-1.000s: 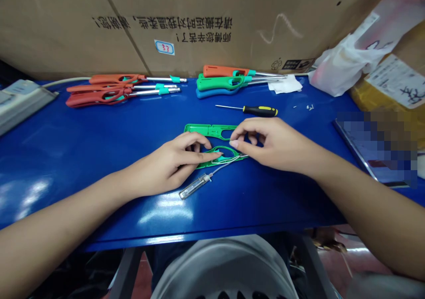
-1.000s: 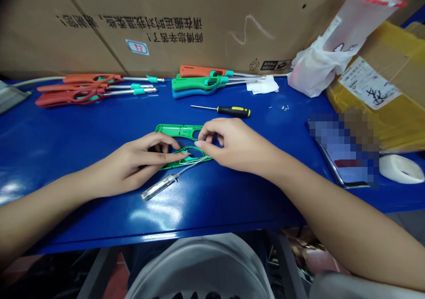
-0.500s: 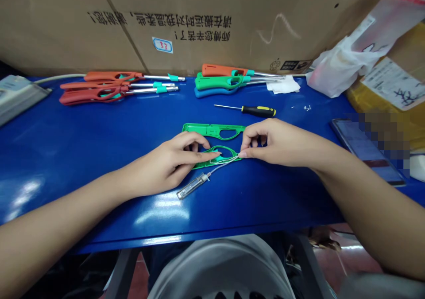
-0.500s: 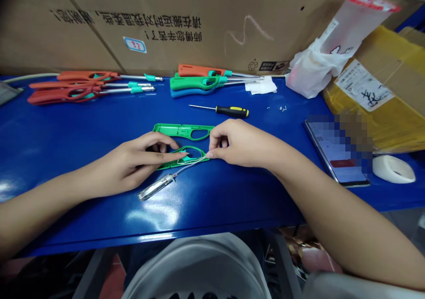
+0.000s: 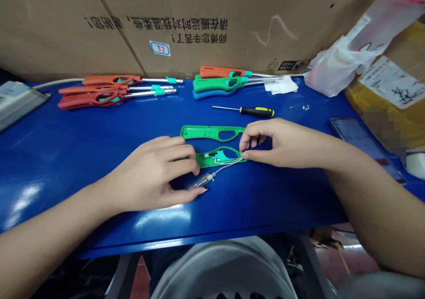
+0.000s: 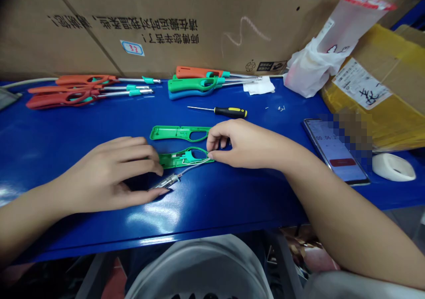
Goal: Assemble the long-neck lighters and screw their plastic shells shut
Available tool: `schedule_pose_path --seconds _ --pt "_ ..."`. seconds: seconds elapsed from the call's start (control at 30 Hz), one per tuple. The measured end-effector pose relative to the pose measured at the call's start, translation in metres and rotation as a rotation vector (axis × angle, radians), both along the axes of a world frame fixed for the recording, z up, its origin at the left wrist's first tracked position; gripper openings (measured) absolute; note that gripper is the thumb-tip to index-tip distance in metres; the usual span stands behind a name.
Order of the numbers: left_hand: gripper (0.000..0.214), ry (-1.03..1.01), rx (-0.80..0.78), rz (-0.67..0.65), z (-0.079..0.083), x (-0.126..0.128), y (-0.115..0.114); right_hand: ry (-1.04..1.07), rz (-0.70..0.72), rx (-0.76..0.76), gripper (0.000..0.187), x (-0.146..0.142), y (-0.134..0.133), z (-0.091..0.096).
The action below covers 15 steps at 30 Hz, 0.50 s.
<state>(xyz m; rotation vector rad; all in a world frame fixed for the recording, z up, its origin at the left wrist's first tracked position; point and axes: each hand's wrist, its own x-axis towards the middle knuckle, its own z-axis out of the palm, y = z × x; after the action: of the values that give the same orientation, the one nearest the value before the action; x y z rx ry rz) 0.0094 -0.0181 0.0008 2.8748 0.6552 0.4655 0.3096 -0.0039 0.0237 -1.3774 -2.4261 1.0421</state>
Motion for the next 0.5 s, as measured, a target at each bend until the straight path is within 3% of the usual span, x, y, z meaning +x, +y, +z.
schedule_pose_path --seconds 0.13,0.27,0.5 --pt "0.013 -0.064 -0.086 -0.015 -0.006 0.004 -0.003 0.069 0.080 0.129 0.007 -0.005 -0.005 0.000" --pt "0.024 -0.112 -0.073 -0.022 -0.013 0.008 -0.003 0.099 0.107 0.198 0.009 -0.007 -0.009 -0.003" --pt "0.027 -0.080 -0.061 -0.050 -0.015 0.009 -0.001 -0.003 0.282 0.264 0.009 -0.006 -0.012 -0.004"
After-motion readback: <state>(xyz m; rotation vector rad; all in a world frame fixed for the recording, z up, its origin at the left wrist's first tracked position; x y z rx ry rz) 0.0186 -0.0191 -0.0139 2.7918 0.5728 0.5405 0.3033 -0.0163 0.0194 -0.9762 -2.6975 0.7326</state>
